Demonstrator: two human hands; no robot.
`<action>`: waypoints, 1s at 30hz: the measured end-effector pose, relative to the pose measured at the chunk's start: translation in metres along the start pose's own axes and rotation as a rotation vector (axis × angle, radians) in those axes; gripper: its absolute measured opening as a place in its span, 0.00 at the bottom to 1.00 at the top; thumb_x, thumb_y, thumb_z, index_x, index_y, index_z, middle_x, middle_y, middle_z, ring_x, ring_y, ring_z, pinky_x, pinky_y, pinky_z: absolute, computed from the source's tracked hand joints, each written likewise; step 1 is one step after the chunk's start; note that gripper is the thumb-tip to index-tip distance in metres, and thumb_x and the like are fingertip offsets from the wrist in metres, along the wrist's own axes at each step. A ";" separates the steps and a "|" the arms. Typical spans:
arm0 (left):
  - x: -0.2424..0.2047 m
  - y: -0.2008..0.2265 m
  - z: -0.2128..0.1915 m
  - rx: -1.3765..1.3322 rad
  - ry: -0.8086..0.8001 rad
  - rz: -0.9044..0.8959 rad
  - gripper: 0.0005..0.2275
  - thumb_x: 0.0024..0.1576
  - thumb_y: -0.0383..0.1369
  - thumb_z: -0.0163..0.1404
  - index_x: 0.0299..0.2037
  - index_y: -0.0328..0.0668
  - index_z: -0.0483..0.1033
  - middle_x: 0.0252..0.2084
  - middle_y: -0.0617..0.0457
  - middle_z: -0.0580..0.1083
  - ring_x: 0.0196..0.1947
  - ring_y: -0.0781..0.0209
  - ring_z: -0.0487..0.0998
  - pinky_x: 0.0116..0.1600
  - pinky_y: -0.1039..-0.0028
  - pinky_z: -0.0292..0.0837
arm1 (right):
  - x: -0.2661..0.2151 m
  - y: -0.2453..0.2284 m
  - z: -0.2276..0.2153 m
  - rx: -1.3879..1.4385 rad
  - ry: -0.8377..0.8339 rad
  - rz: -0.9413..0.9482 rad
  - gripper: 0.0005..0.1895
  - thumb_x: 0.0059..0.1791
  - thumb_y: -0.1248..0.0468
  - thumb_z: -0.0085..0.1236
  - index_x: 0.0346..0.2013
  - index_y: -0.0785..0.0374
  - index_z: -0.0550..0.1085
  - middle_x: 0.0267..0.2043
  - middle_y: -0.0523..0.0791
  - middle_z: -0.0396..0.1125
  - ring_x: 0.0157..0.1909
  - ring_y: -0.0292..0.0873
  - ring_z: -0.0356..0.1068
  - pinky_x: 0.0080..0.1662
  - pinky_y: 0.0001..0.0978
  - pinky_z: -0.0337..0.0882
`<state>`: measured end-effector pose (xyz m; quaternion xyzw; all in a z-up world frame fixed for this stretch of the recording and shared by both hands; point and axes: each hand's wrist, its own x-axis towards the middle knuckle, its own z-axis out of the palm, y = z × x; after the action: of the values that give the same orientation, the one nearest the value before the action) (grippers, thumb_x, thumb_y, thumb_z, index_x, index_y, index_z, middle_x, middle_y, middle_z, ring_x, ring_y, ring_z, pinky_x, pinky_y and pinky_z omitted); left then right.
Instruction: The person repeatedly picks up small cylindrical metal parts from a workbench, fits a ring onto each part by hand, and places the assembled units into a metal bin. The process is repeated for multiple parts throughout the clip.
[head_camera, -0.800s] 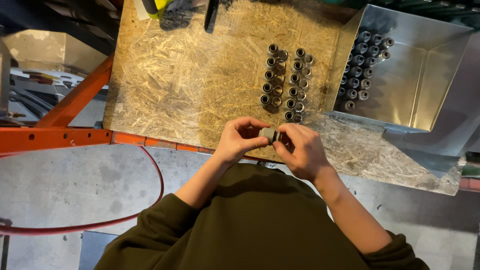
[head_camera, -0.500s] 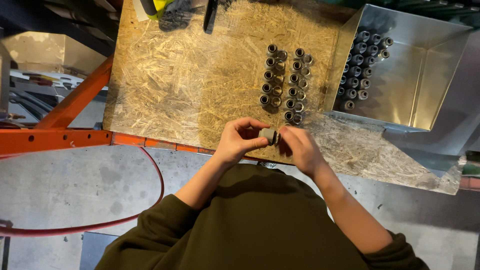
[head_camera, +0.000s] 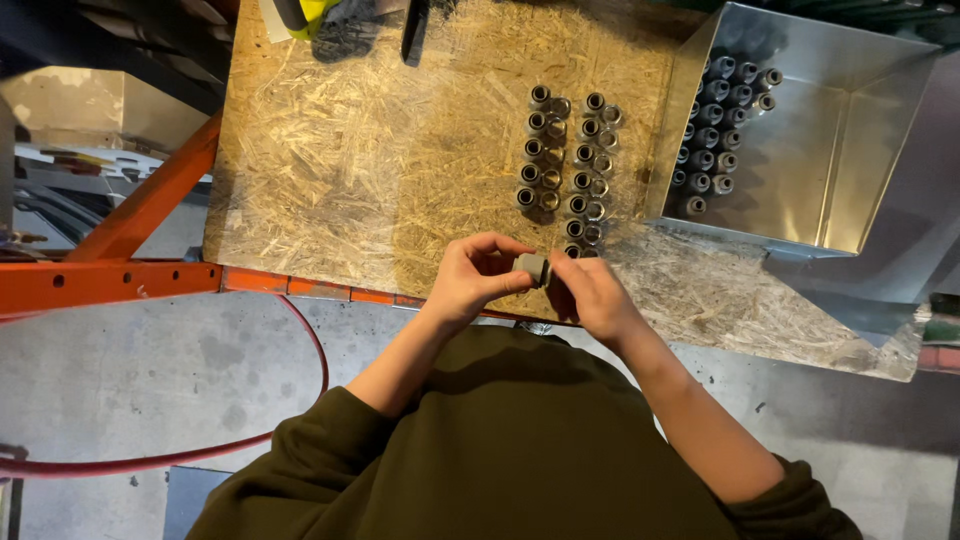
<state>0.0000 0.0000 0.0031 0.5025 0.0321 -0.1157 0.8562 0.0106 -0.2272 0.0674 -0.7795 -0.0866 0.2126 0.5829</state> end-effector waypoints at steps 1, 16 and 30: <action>-0.001 0.003 0.001 0.008 0.000 -0.004 0.22 0.52 0.23 0.79 0.53 0.18 0.87 0.33 0.45 0.75 0.36 0.52 0.90 0.44 0.56 0.96 | 0.001 -0.003 -0.001 0.042 -0.027 0.062 0.40 0.70 0.46 0.43 0.18 0.59 0.78 0.17 0.47 0.73 0.25 0.48 0.75 0.42 0.40 0.77; 0.003 -0.005 0.001 0.009 -0.004 -0.026 0.20 0.52 0.22 0.79 0.52 0.19 0.87 0.32 0.45 0.76 0.36 0.50 0.90 0.44 0.57 0.95 | -0.003 -0.001 -0.001 -0.233 0.101 -0.155 0.23 0.66 0.51 0.54 0.34 0.62 0.80 0.26 0.50 0.74 0.33 0.55 0.78 0.43 0.46 0.79; 0.002 -0.007 0.007 0.026 0.003 0.005 0.21 0.50 0.24 0.81 0.51 0.20 0.88 0.32 0.42 0.79 0.36 0.53 0.89 0.42 0.60 0.95 | -0.005 0.019 -0.013 -0.707 0.254 -0.683 0.21 0.60 0.47 0.61 0.56 0.61 0.80 0.42 0.50 0.72 0.45 0.61 0.79 0.47 0.50 0.80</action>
<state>-0.0005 -0.0100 0.0002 0.5138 0.0304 -0.1132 0.8499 0.0100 -0.2463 0.0531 -0.8760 -0.3315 -0.1291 0.3257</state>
